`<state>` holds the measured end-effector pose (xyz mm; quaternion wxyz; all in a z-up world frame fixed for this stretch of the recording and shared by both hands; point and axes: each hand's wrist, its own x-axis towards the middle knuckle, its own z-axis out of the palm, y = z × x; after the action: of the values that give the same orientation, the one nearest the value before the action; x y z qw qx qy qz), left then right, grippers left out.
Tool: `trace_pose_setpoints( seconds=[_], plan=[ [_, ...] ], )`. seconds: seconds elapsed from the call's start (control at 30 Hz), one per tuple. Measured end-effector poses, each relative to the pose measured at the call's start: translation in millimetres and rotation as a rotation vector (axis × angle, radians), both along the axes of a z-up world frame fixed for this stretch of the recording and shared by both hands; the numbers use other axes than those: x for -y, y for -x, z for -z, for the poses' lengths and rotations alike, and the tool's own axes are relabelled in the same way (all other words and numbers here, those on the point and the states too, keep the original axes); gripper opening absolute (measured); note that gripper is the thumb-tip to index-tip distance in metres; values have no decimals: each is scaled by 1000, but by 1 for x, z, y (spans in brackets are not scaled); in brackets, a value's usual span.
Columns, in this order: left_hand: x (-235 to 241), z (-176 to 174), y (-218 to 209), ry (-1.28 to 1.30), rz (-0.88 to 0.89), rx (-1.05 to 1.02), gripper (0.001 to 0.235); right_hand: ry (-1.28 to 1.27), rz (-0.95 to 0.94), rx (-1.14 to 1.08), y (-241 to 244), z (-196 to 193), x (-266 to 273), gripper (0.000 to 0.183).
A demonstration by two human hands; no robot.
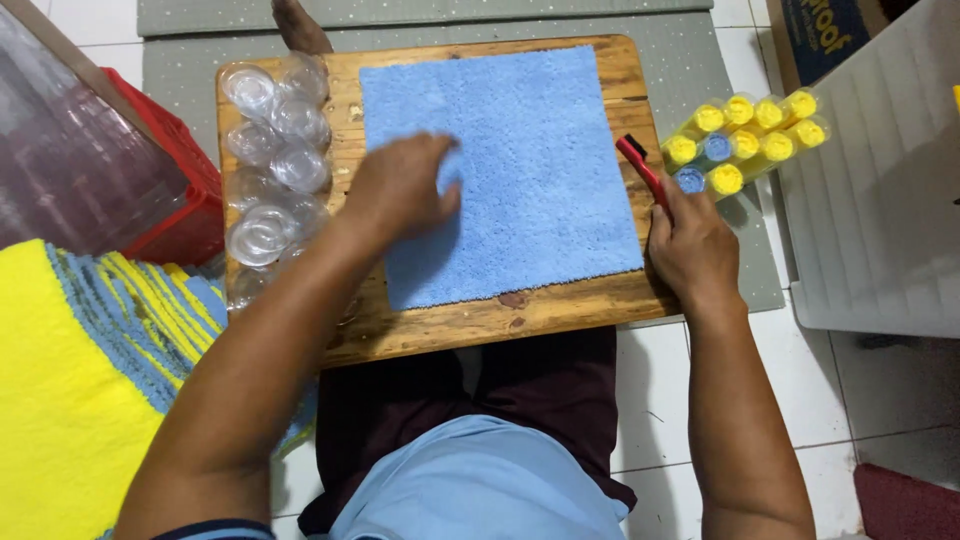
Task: The person brushes a blue cloth on a wooden board using a red brush, then folds the cloth. They place the folded cloth into a clear plastic bag and roll it tightly inside the bag.
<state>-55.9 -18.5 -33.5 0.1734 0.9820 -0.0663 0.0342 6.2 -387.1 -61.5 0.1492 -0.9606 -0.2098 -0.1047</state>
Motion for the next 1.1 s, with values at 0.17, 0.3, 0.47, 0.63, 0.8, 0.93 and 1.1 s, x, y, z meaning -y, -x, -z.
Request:
trace_pose_setpoints(
  seconds=[0.17, 0.3, 0.47, 0.63, 0.8, 0.93, 1.1],
  plan=[
    [26, 3, 81, -197, 186, -63, 49, 57, 19, -20, 11, 14, 12, 41],
    [17, 47, 115, -307, 213, -15, 40, 4, -63, 71, 13, 24, 20, 41],
    [13, 58, 129, -338, 195, 163, 22, -1, -244, 243, 30, 23, 23, 28],
    [9, 78, 132, -436, 186, 319, 9, 60, -345, 185, 39, 15, 16, 15],
    [5, 92, 131, -440, 199, 419, 16, 74, -432, 340, 30, 24, 11, 5],
    [12, 54, 150, -412, 200, 413, 18, 142, -369, 241, 56, 18, 17, 7],
    [26, 51, 183, -311, 234, 361, 19, 141, -393, 46, 94, 2, 23, 10]
  ],
)
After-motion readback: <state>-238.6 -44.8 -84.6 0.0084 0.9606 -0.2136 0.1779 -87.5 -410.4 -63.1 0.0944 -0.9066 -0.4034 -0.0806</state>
